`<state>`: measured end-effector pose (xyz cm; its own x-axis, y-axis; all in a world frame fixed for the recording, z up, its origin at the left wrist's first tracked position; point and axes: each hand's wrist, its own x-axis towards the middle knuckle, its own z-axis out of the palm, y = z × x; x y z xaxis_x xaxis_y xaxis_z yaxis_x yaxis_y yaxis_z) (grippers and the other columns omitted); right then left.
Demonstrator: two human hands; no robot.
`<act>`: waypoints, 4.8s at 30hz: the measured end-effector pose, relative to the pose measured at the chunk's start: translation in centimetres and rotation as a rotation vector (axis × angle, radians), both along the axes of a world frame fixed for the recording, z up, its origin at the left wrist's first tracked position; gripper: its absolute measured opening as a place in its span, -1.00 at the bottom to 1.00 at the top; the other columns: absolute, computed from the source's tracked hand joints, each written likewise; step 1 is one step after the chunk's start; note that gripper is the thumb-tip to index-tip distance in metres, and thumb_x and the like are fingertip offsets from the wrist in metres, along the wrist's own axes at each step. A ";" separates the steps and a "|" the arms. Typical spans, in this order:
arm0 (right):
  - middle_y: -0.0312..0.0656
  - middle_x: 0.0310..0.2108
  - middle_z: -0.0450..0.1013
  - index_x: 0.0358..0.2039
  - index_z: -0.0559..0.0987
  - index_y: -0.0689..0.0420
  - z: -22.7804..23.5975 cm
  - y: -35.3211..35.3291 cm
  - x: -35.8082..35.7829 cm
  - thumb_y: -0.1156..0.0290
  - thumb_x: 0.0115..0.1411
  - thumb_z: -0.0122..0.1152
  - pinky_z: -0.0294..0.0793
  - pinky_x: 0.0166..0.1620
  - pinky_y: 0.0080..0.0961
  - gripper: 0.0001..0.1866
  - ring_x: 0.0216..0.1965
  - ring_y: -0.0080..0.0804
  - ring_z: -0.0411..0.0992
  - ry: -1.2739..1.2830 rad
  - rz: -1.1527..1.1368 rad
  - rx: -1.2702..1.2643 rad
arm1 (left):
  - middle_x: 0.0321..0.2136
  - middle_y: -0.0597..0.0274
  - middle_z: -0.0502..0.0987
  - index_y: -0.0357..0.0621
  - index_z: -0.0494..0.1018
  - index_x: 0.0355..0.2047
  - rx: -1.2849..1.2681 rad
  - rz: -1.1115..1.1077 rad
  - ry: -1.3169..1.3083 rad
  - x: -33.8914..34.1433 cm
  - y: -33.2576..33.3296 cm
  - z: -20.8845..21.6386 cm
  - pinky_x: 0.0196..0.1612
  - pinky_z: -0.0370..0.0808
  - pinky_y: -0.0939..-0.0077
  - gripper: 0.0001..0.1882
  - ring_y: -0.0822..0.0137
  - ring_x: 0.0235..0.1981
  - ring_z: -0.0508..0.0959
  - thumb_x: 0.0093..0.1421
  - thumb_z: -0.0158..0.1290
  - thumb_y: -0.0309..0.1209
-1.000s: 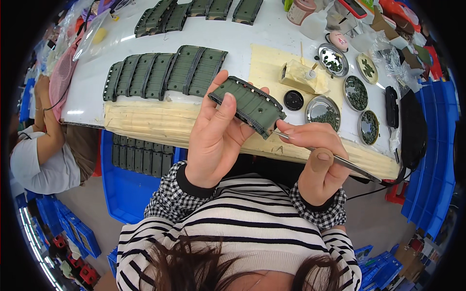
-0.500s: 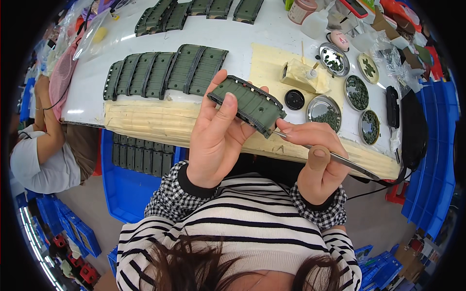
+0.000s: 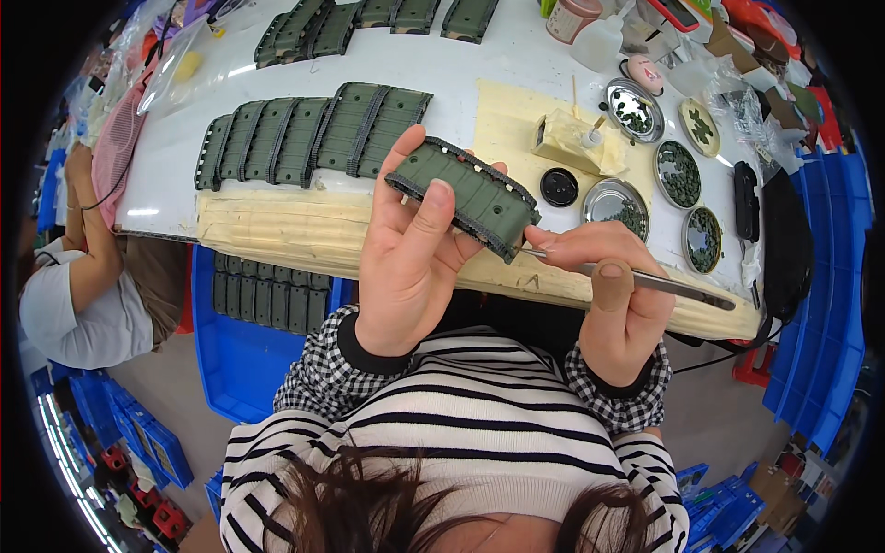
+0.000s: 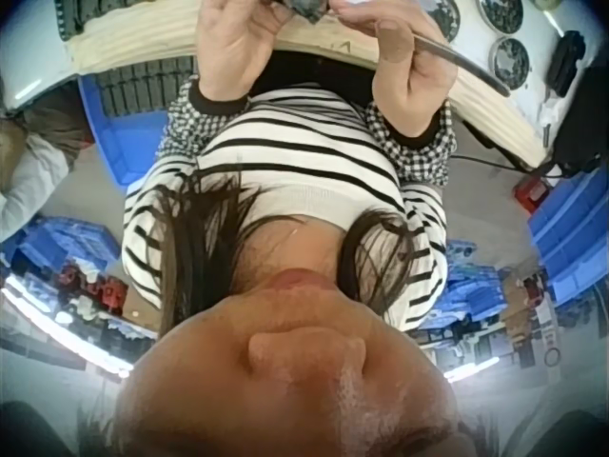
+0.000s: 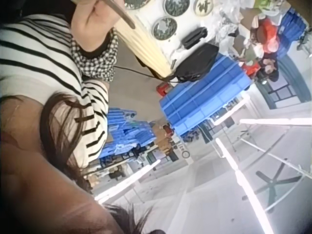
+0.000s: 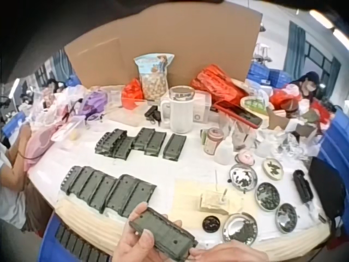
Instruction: Assembling plastic toy tank models using tools and adhesive.
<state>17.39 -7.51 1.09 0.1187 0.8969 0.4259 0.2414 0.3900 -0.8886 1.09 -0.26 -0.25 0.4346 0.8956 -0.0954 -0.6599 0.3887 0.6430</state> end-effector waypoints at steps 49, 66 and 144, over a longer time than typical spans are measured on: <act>0.01 -0.33 0.54 -0.27 0.56 0.30 0.4 0.1 0.2 0.50 0.26 0.08 0.47 -0.23 -0.49 -0.85 -0.33 -0.27 0.51 -0.167 -0.004 0.029 | 0.00 0.05 0.35 0.01 -0.09 0.27 0.008 0.033 0.004 0.5 0.0 -0.5 0.07 0.49 0.17 -0.47 0.16 0.10 0.40 0.38 -0.16 -0.35; 0.01 -0.09 0.40 -0.03 0.47 0.27 -0.5 -2.2 -0.1 0.23 0.14 0.23 0.51 0.04 -0.22 -0.53 0.02 0.10 0.43 -0.387 0.006 0.236 | 0.18 -0.04 0.24 -0.04 0.05 0.27 -0.162 -0.249 -0.278 2.2 0.9 -1.3 0.17 0.42 0.24 -0.54 0.11 0.22 0.29 0.42 -0.29 -0.22; 0.05 -0.21 0.53 -0.10 0.43 0.24 0.0 -2.5 -1.5 0.20 0.37 -0.10 0.47 -0.08 -0.35 -0.66 -0.16 -0.18 0.52 -0.296 -0.263 0.307 | -0.09 0.13 0.35 -0.25 0.22 -0.01 -0.506 -0.240 -0.386 0.8 -1.1 0.7 0.15 0.49 0.39 -0.42 0.15 0.04 0.44 0.22 0.01 0.00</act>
<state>15.92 -10.02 1.09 0.1581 0.6809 0.7151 0.5909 0.5150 -0.6210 1.94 -1.32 0.44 0.7028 0.6561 -0.2750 -0.6636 0.7439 0.0789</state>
